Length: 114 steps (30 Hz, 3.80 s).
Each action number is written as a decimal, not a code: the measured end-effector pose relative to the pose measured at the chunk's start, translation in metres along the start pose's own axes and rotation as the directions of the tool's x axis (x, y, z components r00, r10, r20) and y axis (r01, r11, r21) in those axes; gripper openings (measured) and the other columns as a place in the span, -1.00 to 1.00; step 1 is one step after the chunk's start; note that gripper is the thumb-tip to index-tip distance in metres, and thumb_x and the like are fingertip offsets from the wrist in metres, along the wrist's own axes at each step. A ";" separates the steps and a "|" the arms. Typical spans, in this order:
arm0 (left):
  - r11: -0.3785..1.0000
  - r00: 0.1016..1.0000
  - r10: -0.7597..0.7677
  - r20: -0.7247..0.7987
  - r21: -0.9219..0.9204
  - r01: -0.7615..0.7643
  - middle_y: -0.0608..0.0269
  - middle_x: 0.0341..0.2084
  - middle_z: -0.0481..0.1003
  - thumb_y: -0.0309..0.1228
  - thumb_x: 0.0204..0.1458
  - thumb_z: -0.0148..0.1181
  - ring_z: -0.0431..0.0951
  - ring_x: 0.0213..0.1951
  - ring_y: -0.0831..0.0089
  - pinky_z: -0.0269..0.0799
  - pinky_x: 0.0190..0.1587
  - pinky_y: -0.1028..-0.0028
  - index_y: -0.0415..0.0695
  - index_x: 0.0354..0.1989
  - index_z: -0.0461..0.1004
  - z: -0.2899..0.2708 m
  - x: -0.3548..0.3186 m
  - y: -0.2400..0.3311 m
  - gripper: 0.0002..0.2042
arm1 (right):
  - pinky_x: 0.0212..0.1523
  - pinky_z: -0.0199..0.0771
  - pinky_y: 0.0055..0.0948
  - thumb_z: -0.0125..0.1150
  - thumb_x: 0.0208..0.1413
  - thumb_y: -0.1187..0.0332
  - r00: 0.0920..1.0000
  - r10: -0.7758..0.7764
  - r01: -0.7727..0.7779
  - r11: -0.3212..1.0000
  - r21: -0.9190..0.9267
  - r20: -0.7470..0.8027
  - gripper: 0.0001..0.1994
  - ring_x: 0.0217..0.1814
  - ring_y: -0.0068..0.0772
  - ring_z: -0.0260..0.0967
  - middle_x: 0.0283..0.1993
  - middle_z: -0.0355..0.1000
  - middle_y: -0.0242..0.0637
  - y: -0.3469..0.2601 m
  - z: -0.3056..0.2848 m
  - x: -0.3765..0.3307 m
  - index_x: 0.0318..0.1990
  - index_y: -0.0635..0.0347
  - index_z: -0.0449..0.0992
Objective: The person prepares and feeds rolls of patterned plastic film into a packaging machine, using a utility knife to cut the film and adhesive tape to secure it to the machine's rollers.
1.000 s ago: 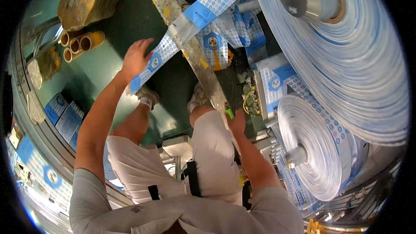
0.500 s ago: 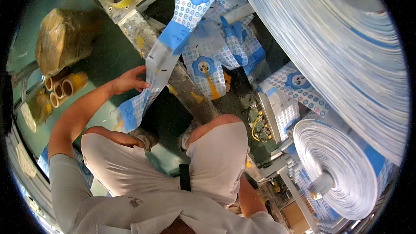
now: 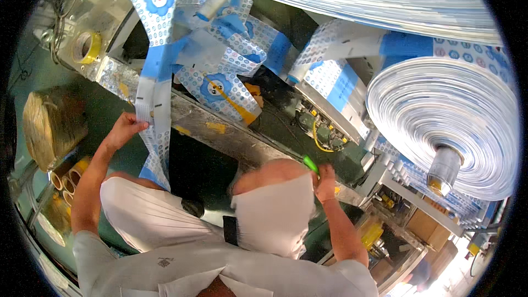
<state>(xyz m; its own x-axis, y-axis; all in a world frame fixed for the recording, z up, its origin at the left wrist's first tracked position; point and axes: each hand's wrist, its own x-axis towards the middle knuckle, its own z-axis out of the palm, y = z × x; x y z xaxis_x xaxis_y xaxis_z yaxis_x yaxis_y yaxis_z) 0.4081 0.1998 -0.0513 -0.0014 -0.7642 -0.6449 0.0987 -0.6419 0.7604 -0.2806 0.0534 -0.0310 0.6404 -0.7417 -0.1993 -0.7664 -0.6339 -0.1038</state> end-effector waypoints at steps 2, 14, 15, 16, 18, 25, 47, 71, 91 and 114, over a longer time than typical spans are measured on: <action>0.994 0.990 0.111 -0.084 -0.013 -0.112 0.34 -0.40 0.60 -0.44 0.11 0.29 0.50 -0.31 0.65 0.43 -0.20 0.54 -0.29 -0.27 0.63 0.003 -0.006 -0.002 -0.85 | -0.34 0.39 -0.23 0.20 0.21 0.31 0.963 0.267 -0.268 0.906 0.327 0.049 -0.79 -0.35 -0.17 0.40 -0.31 0.40 -0.14 -0.009 -0.007 0.042 -0.16 0.28 0.42; 0.863 0.792 0.407 -0.456 0.477 -0.169 0.17 -0.62 0.49 -0.37 0.03 0.25 0.40 -0.54 0.58 0.35 -0.44 0.40 -0.27 -0.33 0.60 0.028 -0.051 0.070 -0.81 | -0.34 0.37 -0.39 0.22 0.22 0.31 0.703 -0.711 0.340 0.363 0.868 0.023 -0.85 -0.34 -0.50 0.41 -0.39 0.43 -0.41 -0.322 -0.170 0.342 -0.21 0.18 0.46; 0.869 0.778 0.414 -0.473 0.459 -0.183 0.23 -0.62 0.47 -0.39 0.04 0.25 0.36 -0.52 0.62 0.33 -0.45 0.42 -0.27 -0.32 0.59 0.027 -0.053 0.074 -0.83 | -0.38 0.38 -0.33 0.23 0.21 0.26 0.692 -0.708 0.329 0.483 0.811 0.141 -0.80 -0.40 -0.40 0.45 -0.44 0.47 -0.34 -0.353 -0.176 0.344 -0.22 0.20 0.48; 0.882 0.776 0.387 -0.498 0.445 -0.154 0.25 -0.65 0.45 -0.42 0.02 0.27 0.36 -0.53 0.63 0.33 -0.46 0.42 -0.26 -0.30 0.60 0.025 -0.053 0.070 -0.84 | -0.40 0.38 -0.28 0.22 0.20 0.21 0.667 -0.744 0.458 0.455 0.764 0.043 -0.77 -0.44 -0.25 0.46 -0.47 0.48 -0.24 -0.377 -0.168 0.347 -0.19 0.21 0.49; 0.872 0.767 0.415 -0.490 0.453 -0.182 0.27 -0.65 0.45 -0.42 0.03 0.27 0.35 -0.53 0.64 0.32 -0.47 0.43 -0.26 -0.29 0.60 0.023 -0.050 0.068 -0.84 | -0.42 0.38 -0.22 0.22 0.19 0.17 0.634 -0.771 0.580 0.424 0.695 -0.060 -0.72 -0.48 -0.10 0.47 -0.51 0.48 -0.14 -0.393 -0.151 0.358 -0.15 0.21 0.50; 0.920 0.855 0.382 -0.351 0.057 -0.387 0.56 -0.56 0.43 -0.37 0.19 0.23 0.30 -0.45 0.80 0.27 -0.38 0.61 -0.20 -0.38 0.59 -0.003 -0.036 0.039 -0.83 | -0.40 0.37 -0.15 0.25 0.14 0.11 0.678 -0.717 0.487 0.603 0.632 0.162 -0.70 -0.44 0.07 0.46 -0.52 0.46 -0.02 -0.377 -0.120 0.373 -0.29 0.22 0.55; -0.011 0.633 0.747 0.204 0.956 -0.294 0.27 -0.50 0.42 0.06 -0.18 0.37 0.43 -0.33 0.28 0.30 -0.21 0.33 -0.13 -0.42 0.45 0.060 -0.049 0.021 -0.53 | -0.73 0.23 -0.44 0.26 0.19 0.23 0.716 -0.248 -0.415 0.599 0.684 0.652 -0.72 -0.72 -0.52 0.26 -0.52 0.48 -0.20 -0.356 -0.067 0.365 -0.28 0.34 0.49; 0.228 0.534 0.842 -0.070 0.945 -0.236 0.10 -0.10 0.49 -0.26 -0.04 0.32 0.49 -0.01 0.12 0.42 0.07 0.17 -0.08 0.00 0.49 0.018 -0.038 0.035 -0.60 | -0.70 0.26 -0.47 0.25 0.19 0.22 0.876 -0.278 -0.197 0.539 0.819 0.394 -0.76 -0.68 -0.54 0.31 -0.58 0.37 -0.37 -0.366 -0.063 0.356 -0.23 0.22 0.46; 0.223 0.705 0.707 0.051 0.930 -0.291 0.29 0.36 0.21 -0.30 -0.03 0.34 0.02 0.44 0.19 -0.20 0.48 0.03 0.05 0.26 0.38 -0.075 -0.001 0.045 -0.41 | -0.62 0.28 -0.34 -0.06 0.38 0.18 0.779 -0.494 0.068 0.679 0.731 0.385 -0.74 -0.67 -0.38 0.21 -0.55 0.27 -0.34 -0.366 -0.058 0.355 -0.23 0.21 0.29; 0.340 0.780 0.625 -0.030 0.910 -0.238 0.11 0.38 0.15 -0.50 -0.17 0.40 0.08 0.41 0.14 0.13 0.40 0.21 -0.09 0.24 0.39 -0.089 0.003 0.060 -0.34 | -0.40 0.41 0.15 -0.07 0.32 0.23 0.766 -0.634 0.617 0.771 0.159 0.104 -0.68 -0.45 0.34 0.44 -0.51 0.45 0.21 -0.453 -0.064 0.384 -0.21 0.42 0.27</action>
<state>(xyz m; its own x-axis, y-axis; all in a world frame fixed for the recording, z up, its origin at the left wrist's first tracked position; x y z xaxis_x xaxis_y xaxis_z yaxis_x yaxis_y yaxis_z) 0.5022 0.1648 -0.0140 0.0902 -0.9955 -0.0295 -0.8713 -0.0932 0.4818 0.3158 0.0413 0.0018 0.9717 -0.1433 -0.1877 -0.2035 -0.9113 -0.3579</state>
